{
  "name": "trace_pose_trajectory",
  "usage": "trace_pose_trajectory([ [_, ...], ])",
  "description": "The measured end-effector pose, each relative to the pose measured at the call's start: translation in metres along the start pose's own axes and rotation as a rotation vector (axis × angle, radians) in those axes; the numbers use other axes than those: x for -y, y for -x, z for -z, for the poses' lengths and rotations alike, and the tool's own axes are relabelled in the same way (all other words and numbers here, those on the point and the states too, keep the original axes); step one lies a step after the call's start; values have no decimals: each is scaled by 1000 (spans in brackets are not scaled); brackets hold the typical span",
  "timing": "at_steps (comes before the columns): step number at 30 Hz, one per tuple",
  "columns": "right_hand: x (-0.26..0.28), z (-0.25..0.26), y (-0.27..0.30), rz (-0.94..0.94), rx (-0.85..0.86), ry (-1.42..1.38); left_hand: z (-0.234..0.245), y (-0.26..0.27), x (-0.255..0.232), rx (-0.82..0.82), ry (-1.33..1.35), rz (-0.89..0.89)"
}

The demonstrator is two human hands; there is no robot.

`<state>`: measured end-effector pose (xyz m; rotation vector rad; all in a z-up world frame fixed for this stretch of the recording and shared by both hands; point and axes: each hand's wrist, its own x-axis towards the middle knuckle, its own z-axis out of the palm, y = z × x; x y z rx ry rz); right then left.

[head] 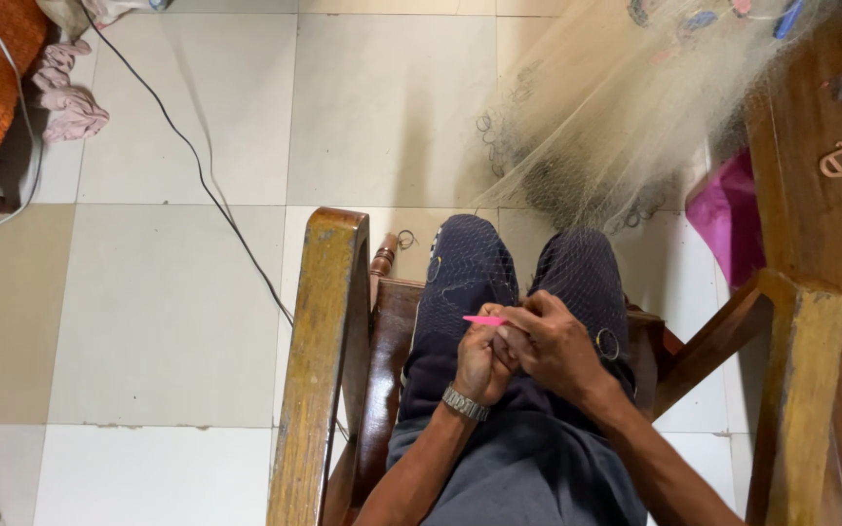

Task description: Repairing a fishing net using a shuttle and thread

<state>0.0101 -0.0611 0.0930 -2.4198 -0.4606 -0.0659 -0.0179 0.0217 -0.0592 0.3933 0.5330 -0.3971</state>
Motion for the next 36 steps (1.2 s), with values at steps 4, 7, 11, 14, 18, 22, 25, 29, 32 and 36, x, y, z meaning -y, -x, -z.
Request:
trace_pose_trajectory([
  [4, 19, -16, -6, 184, -102, 277, 73, -43, 30, 73, -750, -325],
  [7, 58, -27, -18, 279, 4, 38, 81, -38, 23, 139, -1184, -482],
  [11, 113, -59, -35, 408, -40, -321, 7, -5, -4, 227, 92, -30],
  [14, 130, -63, -54, 410, 69, -530, -10, 12, -18, 229, 69, -14],
  [18, 137, -82, -71, 329, 99, -652, -5, 10, -18, 232, 113, -1],
  [22, 139, -83, -98, 317, 50, -740, 8, 3, -13, 238, 171, 6],
  [25, 131, -94, -121, 318, -20, -770, 22, -8, -3, 269, 204, 4],
  [29, 127, -107, -134, 314, -70, -798, 37, -16, 10, 249, 213, -65],
  [32, 132, -120, -125, 289, -30, -835, 17, -2, -1, 190, 192, -111],
  [36, 139, -118, -130, 308, -73, -802, 12, -2, 1, 130, 169, -159],
])
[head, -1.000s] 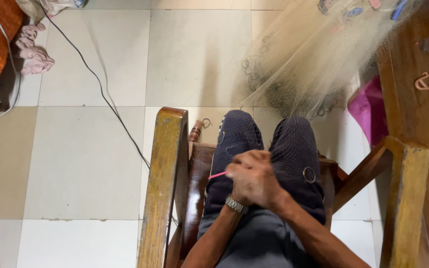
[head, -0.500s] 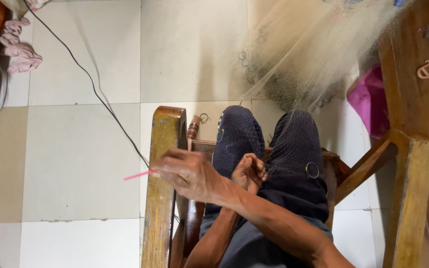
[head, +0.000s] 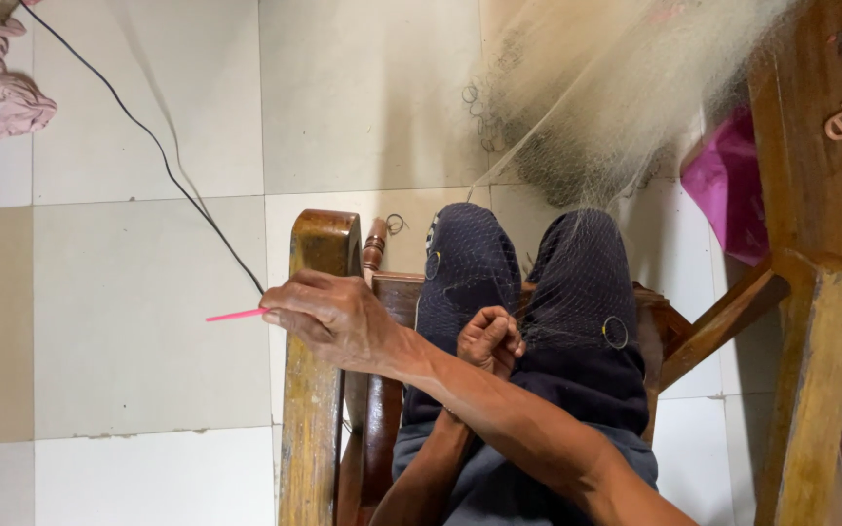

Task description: Repairing a fishing net using a shuttle and thread

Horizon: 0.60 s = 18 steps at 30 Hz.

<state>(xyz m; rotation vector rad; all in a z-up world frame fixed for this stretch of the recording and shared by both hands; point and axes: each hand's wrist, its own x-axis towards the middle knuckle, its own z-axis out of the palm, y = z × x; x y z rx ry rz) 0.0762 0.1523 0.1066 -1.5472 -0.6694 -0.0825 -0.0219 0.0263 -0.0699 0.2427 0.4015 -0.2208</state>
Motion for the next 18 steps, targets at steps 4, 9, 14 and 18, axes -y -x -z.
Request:
trace_pose_trajectory([
  [4, -9, -4, -5, 20, -12, -8, 5, -3, 3, -39, -69, -71],
  [9, -21, -13, -2, 39, -38, 12, 6, -6, 6, -31, -111, -152],
  [14, 2, -5, -9, -20, 94, 58, 2, -5, 9, -41, -294, -284],
  [18, 3, -6, -9, -7, 91, 100, -9, 0, 3, -41, -352, -321],
])
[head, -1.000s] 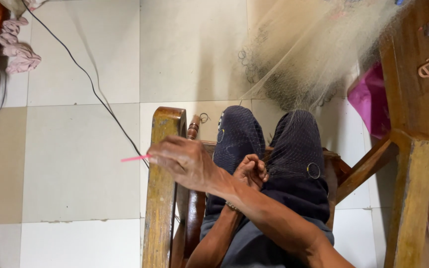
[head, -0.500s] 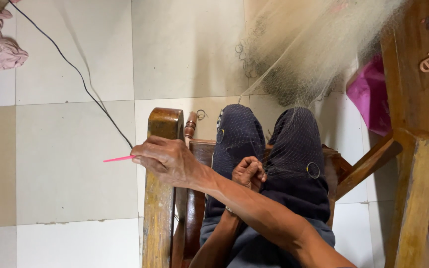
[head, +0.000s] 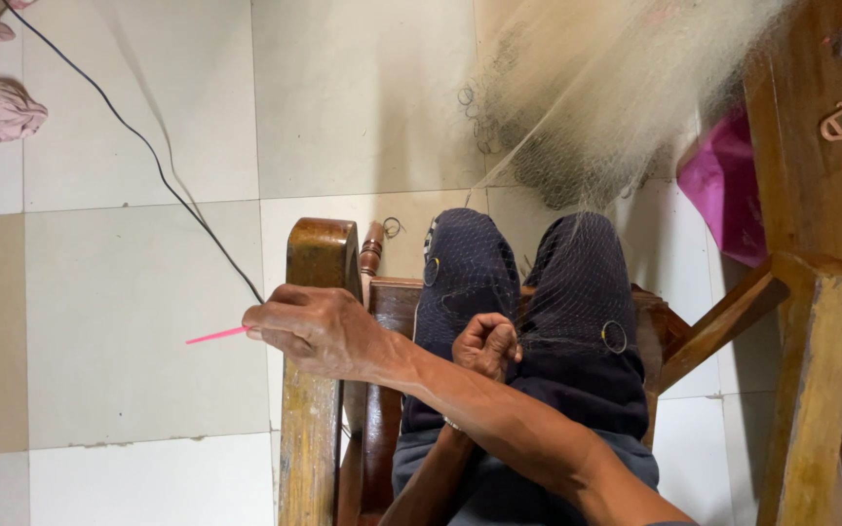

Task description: Repairing a fishing net using a shuttle and thread

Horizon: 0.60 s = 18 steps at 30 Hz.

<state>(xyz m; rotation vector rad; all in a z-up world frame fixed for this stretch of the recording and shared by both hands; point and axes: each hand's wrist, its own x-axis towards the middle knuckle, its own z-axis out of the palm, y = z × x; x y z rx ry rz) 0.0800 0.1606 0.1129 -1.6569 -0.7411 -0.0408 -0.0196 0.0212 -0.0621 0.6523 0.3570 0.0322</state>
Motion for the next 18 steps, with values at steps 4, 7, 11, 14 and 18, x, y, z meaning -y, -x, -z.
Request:
trace_pose_trajectory([
  [4, -11, -7, 9, 3, 27, 50, -18, 5, -16, -25, -51, -18],
  [7, -12, -8, 17, 58, 100, 145, -31, 7, -28, -73, -102, -18],
  [11, 16, 9, 26, 261, 272, 315, -35, 7, -33, -127, -124, -15],
  [14, 36, 45, 37, 560, 364, 622, 1, -4, 12, -131, -39, -7],
  [18, 5, 142, 32, 341, -23, 790, -55, 18, -75, -142, -48, 276],
])
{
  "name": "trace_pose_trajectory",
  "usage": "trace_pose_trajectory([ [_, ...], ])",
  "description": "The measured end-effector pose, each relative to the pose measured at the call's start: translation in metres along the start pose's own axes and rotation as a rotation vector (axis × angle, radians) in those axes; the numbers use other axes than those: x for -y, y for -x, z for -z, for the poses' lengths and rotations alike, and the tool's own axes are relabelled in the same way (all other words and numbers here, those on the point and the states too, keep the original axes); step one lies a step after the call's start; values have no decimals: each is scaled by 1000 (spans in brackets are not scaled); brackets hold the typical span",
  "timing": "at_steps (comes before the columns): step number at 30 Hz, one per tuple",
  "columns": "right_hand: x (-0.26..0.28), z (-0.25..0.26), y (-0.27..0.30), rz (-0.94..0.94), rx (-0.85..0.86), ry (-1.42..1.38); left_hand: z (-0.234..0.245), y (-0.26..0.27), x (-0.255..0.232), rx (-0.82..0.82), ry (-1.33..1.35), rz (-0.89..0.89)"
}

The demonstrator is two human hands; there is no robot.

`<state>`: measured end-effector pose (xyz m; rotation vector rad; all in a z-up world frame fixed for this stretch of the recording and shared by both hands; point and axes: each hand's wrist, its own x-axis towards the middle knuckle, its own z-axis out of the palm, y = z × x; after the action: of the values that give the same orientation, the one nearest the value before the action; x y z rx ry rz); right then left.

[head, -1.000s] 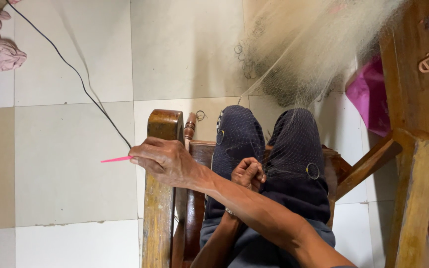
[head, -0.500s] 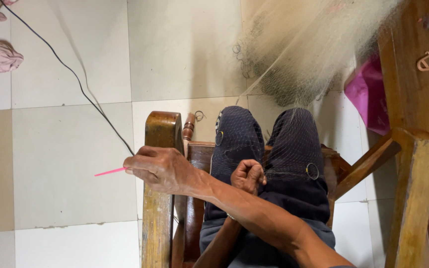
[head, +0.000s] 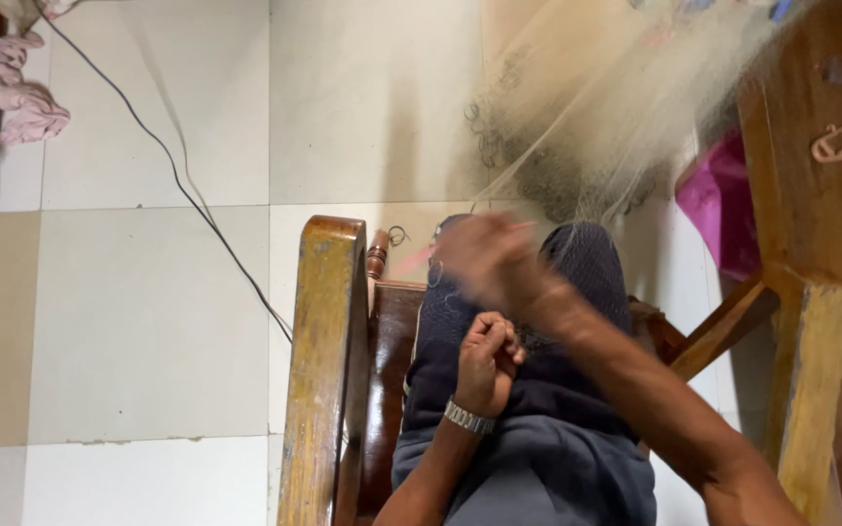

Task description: Repairing a fishing net using a shuttle and thread

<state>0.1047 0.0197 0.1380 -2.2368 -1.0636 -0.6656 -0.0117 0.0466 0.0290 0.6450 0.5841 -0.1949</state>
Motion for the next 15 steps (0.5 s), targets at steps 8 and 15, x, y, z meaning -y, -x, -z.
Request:
trace_pose_trajectory([
  [8, -23, 48, 182, -627, 318, 300, 8, -10, 8, 155, 293, 195],
  [15, 36, 53, 175, -821, 250, 75, 19, -16, 20, 239, 263, 130],
])
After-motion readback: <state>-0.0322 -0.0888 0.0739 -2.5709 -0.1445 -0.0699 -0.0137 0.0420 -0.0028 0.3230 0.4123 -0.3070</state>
